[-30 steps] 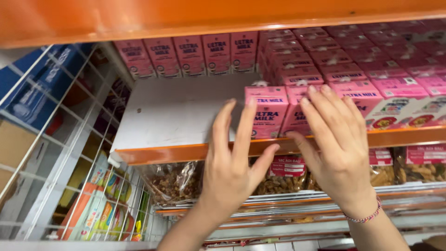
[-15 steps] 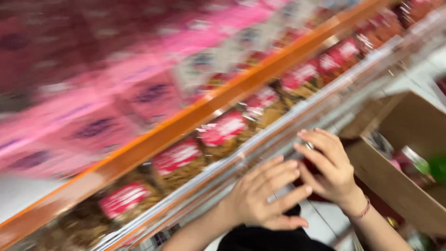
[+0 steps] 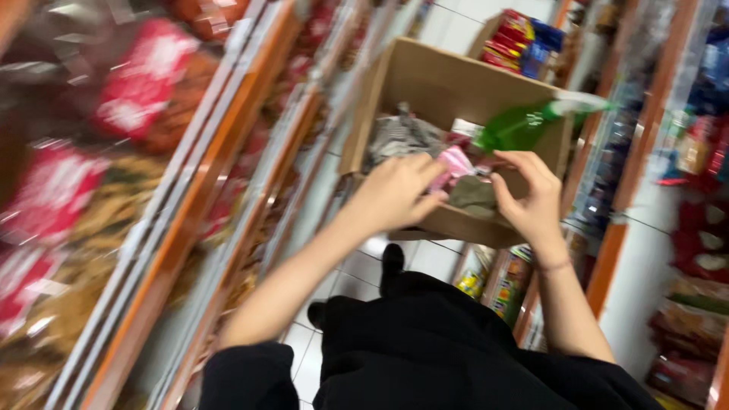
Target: The person repeatedly picks up pink Ultra Milk cartons from a cardboard box, wipes them with a cloth, and places them on a refrigerated shelf. The person handles the cartons one at a time, using a cloth to clean each before arranging them on the shelf.
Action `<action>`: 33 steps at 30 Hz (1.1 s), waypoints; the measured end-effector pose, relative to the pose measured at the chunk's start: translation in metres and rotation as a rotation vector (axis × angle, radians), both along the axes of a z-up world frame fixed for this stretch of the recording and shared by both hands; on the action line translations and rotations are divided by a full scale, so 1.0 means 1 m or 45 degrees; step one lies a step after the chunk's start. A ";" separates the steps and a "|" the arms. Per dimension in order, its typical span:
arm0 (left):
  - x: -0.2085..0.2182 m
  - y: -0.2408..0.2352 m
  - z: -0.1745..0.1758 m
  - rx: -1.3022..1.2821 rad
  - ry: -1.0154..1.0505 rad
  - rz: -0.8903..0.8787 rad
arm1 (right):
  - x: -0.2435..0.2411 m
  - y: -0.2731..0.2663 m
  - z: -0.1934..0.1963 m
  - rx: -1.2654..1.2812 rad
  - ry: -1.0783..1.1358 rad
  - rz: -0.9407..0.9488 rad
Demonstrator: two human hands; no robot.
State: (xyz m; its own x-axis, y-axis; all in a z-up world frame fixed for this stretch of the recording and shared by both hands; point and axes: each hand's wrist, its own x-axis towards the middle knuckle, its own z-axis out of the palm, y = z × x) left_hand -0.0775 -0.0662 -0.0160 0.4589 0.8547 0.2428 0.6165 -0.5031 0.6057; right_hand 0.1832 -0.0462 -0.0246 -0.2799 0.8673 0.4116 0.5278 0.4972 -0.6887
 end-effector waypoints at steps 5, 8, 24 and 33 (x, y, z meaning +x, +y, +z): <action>0.057 0.094 -0.078 -0.260 0.656 -0.096 | 0.042 0.030 -0.036 -0.170 0.081 -0.042; 0.086 0.127 -0.148 -0.314 0.889 -0.190 | 0.051 0.029 -0.051 -0.291 0.126 -0.038; 0.135 0.170 -0.367 -0.190 0.992 -0.328 | 0.049 0.015 -0.053 -0.409 0.097 -0.231; 0.139 0.186 -0.248 -0.109 0.914 -0.692 | 0.035 0.018 -0.058 -0.497 0.274 -0.453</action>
State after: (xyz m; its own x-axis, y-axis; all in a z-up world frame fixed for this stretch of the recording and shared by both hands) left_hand 0.0617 0.1197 -0.2644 0.8211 0.4777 -0.3124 0.5510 -0.8061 0.2157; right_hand 0.2184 -0.0279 -0.0826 0.1118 0.9921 0.0570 0.4436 0.0015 -0.8962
